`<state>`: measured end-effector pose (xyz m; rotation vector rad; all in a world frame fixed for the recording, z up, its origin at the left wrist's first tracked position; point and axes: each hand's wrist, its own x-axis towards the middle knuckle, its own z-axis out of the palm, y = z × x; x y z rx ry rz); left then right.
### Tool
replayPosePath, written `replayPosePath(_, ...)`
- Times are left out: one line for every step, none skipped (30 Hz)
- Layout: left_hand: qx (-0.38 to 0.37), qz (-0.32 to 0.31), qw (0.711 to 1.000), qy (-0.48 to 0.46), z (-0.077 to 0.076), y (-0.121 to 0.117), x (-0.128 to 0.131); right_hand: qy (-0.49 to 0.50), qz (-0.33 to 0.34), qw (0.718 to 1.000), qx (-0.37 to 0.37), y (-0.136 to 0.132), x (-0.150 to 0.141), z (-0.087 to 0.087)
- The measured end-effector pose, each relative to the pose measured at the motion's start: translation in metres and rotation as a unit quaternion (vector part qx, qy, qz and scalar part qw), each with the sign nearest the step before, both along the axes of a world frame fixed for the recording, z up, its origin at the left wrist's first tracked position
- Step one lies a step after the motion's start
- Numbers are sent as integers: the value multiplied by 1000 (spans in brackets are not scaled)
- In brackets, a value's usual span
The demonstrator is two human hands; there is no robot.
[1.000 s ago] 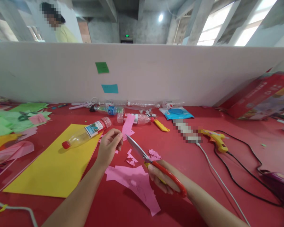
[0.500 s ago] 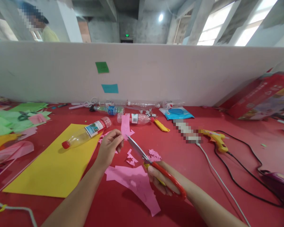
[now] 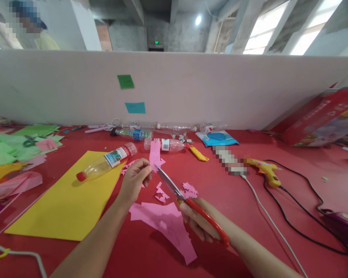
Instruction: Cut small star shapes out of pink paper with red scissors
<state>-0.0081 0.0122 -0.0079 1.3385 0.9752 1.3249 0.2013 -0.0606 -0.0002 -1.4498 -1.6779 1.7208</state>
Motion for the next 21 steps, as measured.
replayPosePath(0,-1,1000,-1,0,0,0,-6,-2,1000,3,0,0,1)
replayPosePath(-1,-1,1000,-2,0,0,0,-10,-4,1000,8,-1,0,3)
replayPosePath(-2,-1,1000,-2,-1,0,0,-14,-3,1000,12,-1,0,4)
replayPosePath(-3,-1,1000,-2,-1,0,0,-15,-3,1000,14,-1,0,6)
replayPosePath(-4,-1,1000,-2,-1,0,0,-16,-1,1000,14,-1,0,7)
replayPosePath(-4,-1,1000,-3,-1,0,-1,-17,0,1000,12,0,0,7)
replayPosePath(-4,-1,1000,-5,0,0,-1,-16,2,1000,9,0,1,7)
replayPosePath(-4,-1,1000,-7,0,0,-1,-14,4,1000,7,0,2,6)
replayPosePath(-5,-3,1000,-8,0,0,0,-8,6,1000,7,1,3,5)
replayPosePath(-6,-6,1000,-9,1,0,0,-2,8,1000,8,1,3,4)
replayPosePath(-7,-8,1000,-8,1,0,0,5,10,1000,11,1,4,2)
replayPosePath(-9,-10,1000,-6,1,-1,0,11,14,1000,14,1,5,0)
replayPosePath(-10,-11,1000,-4,2,-1,0,16,18,1000,18,1,6,-3)
replayPosePath(-11,-11,1000,-1,2,-1,1,20,21,999,22,1,6,-5)
replayPosePath(-12,-11,1000,2,3,-2,1,23,22,999,26,1,7,-6)
replayPosePath(-12,-11,1000,3,3,-2,1,24,21,999,28,1,7,-7)
replayPosePath(-12,-11,1000,4,3,-2,2,23,18,999,29,1,7,-8)
replayPosePath(-13,-11,1000,5,4,-2,2,18,12,999,25,2,6,-8)
replayPosePath(-14,-11,1000,4,4,-2,2,12,7,1000,19,2,6,-8)
replayPosePath(-17,-10,1000,3,4,-2,2,5,4,1000,12,2,5,-7)
replayPosePath(-19,-8,1000,1,4,-2,2,0,5,1000,9,3,4,-6)
